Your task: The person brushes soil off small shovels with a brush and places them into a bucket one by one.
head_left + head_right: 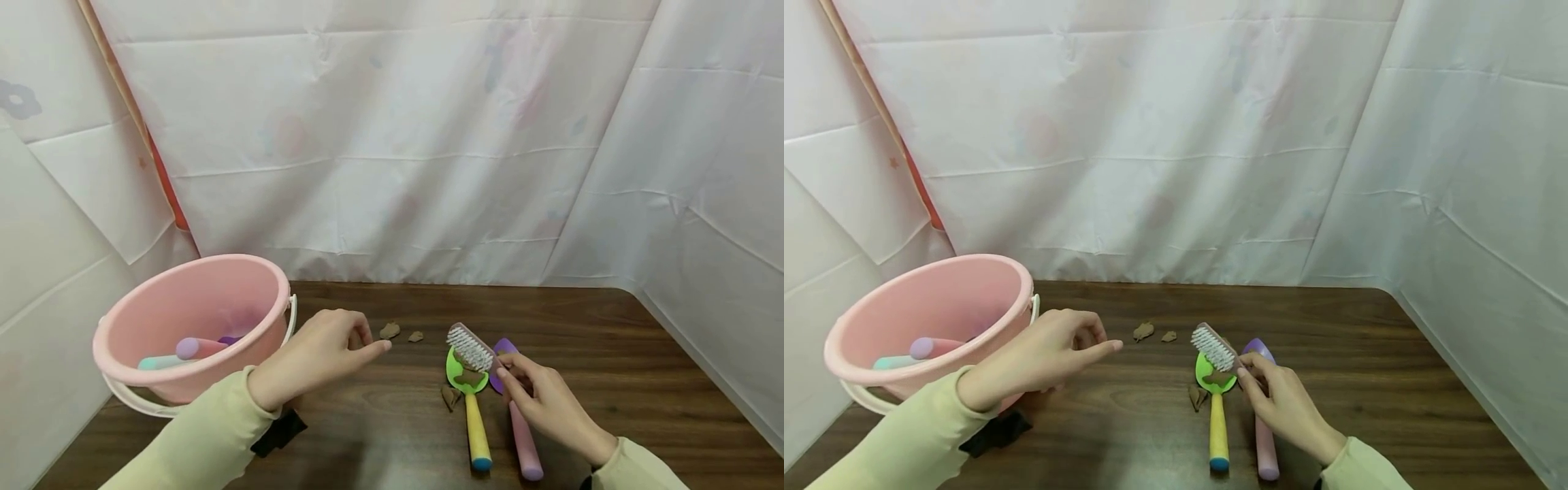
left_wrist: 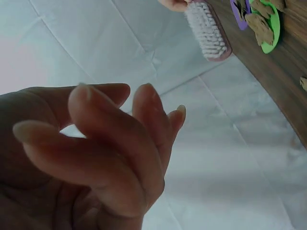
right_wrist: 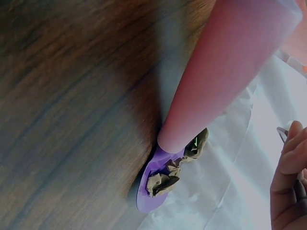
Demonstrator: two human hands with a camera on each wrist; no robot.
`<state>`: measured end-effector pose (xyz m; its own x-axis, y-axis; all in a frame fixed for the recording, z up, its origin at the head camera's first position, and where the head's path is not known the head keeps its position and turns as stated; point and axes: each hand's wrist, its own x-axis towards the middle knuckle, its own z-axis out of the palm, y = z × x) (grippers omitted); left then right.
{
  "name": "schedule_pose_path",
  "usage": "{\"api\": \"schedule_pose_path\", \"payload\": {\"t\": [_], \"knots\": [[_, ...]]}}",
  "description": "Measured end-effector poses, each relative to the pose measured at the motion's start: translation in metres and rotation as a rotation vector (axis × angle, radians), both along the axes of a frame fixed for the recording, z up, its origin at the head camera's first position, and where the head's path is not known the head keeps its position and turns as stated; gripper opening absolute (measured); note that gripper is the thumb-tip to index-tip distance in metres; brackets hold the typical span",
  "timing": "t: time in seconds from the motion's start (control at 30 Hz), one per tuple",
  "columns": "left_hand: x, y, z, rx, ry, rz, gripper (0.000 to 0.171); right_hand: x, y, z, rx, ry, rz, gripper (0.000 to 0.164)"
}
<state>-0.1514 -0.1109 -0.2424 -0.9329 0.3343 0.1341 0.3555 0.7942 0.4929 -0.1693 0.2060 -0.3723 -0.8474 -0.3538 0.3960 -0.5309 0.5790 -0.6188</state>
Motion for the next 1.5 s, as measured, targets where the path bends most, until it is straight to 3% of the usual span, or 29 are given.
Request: {"api": "schedule_pose_path", "payload": {"t": [0.53, 0.7, 1.0, 1.17, 1.3, 1.5], "knots": [[-0.011, 0.019, -0.047, 0.115, -0.222, -0.069, 0.025, -0.003, -0.004, 0.005, -0.086, -0.017, -0.136, 0.013], [-0.016, 0.026, -0.059, 0.131, -0.243, -0.107, 0.026, -0.001, -0.004, 0.005, -0.106, -0.03, -0.15, 0.014], [-0.023, 0.049, -0.079, 0.114, -0.355, -0.086, 0.035, 0.001, -0.001, 0.009, -0.144, -0.055, -0.215, 0.016], [-0.025, 0.066, -0.088, 0.058, -0.36, -0.088, 0.048, 0.0, 0.001, 0.01, -0.137, -0.06, -0.233, 0.016], [-0.023, 0.084, -0.097, -0.047, -0.353, -0.084, 0.057, 0.001, 0.003, 0.01, -0.138, -0.06, -0.231, 0.016], [-0.017, 0.106, -0.109, -0.185, -0.368, -0.101, 0.059, 0.002, 0.005, 0.01, -0.147, -0.052, -0.221, 0.015]]}}
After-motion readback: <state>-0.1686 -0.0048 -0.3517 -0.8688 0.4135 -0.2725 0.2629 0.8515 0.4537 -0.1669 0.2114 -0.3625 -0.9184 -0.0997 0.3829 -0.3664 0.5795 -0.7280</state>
